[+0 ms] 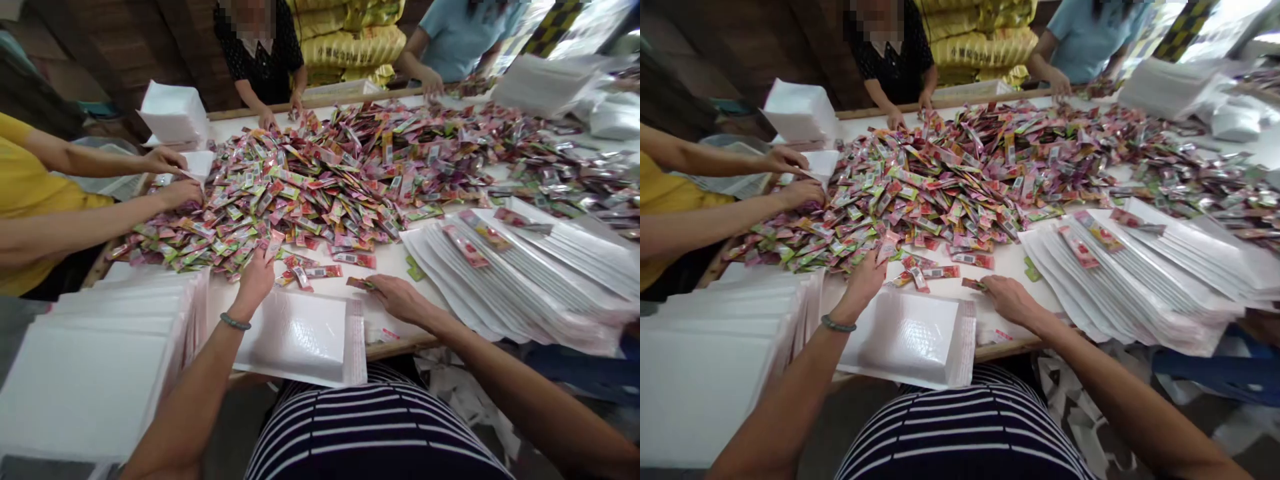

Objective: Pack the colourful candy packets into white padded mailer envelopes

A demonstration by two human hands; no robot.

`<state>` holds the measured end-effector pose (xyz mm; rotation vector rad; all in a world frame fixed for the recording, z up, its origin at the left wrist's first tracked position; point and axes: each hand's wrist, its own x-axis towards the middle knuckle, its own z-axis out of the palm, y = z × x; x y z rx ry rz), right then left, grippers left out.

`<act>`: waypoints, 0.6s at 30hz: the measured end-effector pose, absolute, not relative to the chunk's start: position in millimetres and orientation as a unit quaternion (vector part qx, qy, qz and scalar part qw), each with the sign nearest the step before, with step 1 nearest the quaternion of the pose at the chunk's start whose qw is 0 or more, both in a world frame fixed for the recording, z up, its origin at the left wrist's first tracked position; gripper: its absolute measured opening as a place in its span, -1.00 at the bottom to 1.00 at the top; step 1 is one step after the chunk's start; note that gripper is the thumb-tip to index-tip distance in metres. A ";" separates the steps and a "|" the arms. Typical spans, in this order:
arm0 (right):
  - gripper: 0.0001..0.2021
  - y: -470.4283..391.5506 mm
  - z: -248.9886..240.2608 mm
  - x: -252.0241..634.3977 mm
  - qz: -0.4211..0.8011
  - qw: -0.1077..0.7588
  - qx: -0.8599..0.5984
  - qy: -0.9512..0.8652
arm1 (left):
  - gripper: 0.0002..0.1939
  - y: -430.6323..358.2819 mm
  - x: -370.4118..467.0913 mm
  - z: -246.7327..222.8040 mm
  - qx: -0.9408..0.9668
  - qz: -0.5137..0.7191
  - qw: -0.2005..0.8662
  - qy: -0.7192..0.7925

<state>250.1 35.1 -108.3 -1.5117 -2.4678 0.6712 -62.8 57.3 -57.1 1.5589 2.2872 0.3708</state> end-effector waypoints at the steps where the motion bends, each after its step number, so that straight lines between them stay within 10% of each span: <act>1: -0.79 31.3 -110.1 245.2 0.231 0.093 -0.521 -0.816 | -0.84 56.1 -65.5 -57.8 0.555 0.131 0.181 0.802; 6: -0.78 53.9 -95.1 185.8 0.213 0.158 -0.544 -0.796 | -0.89 50.5 -70.1 -65.1 0.506 0.263 0.288 0.769; 11: -0.77 82.4 -90.0 144.6 0.217 0.034 -0.517 -0.827 | -0.82 41.8 -63.7 -72.8 0.427 0.340 0.398 0.737; 18: -0.71 80.1 -90.6 135.6 0.204 0.093 -0.586 -0.778 | -0.82 39.8 -77.0 -74.2 0.512 0.177 0.190 0.819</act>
